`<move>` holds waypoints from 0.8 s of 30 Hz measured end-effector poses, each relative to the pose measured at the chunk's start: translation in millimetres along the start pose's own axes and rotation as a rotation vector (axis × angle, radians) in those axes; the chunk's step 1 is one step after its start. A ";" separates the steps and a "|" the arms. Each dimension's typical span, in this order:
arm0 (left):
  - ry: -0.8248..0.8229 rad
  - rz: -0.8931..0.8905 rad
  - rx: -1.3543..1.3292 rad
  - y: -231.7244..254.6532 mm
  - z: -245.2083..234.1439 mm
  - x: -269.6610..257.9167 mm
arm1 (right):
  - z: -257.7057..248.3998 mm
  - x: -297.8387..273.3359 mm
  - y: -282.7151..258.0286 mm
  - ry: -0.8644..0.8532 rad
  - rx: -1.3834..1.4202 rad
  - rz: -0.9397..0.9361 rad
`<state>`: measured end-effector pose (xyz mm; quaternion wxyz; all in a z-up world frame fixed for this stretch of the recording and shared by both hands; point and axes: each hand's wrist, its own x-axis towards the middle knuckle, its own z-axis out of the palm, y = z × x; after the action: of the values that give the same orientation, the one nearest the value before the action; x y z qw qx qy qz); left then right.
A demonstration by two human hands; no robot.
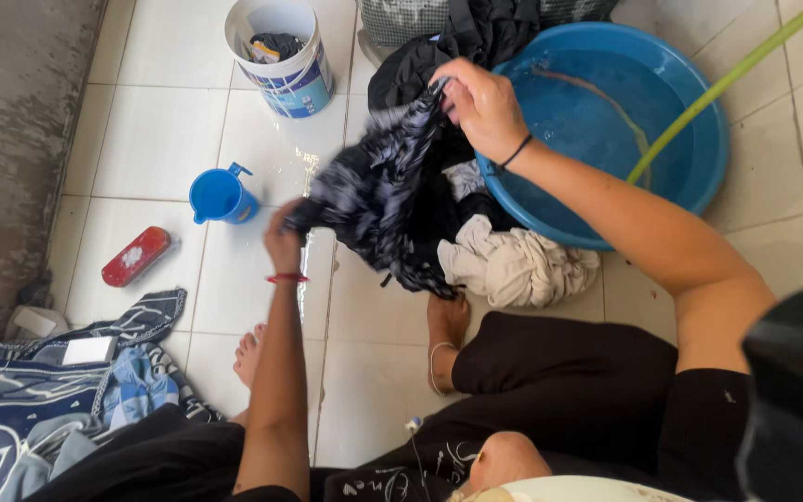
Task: The person hand-washes several pieces of clothing on a tiled floor. They use a blue scoop to pour water from a large blue basin onto the clothes, scrub them by hand, and then place the wet items into a white bucket.
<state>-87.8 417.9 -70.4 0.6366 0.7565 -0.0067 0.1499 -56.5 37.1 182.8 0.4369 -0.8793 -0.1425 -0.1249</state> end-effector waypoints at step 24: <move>0.053 -0.197 1.375 -29.4 -32.5 -46.0 | -32.6 -123.8 262.7 0.143 -0.869 0.429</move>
<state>-132.9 446.5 -104.8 0.0232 0.9812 0.1740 0.0798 -80.0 -158.3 -33.1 0.0538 -0.9790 0.1377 -0.1401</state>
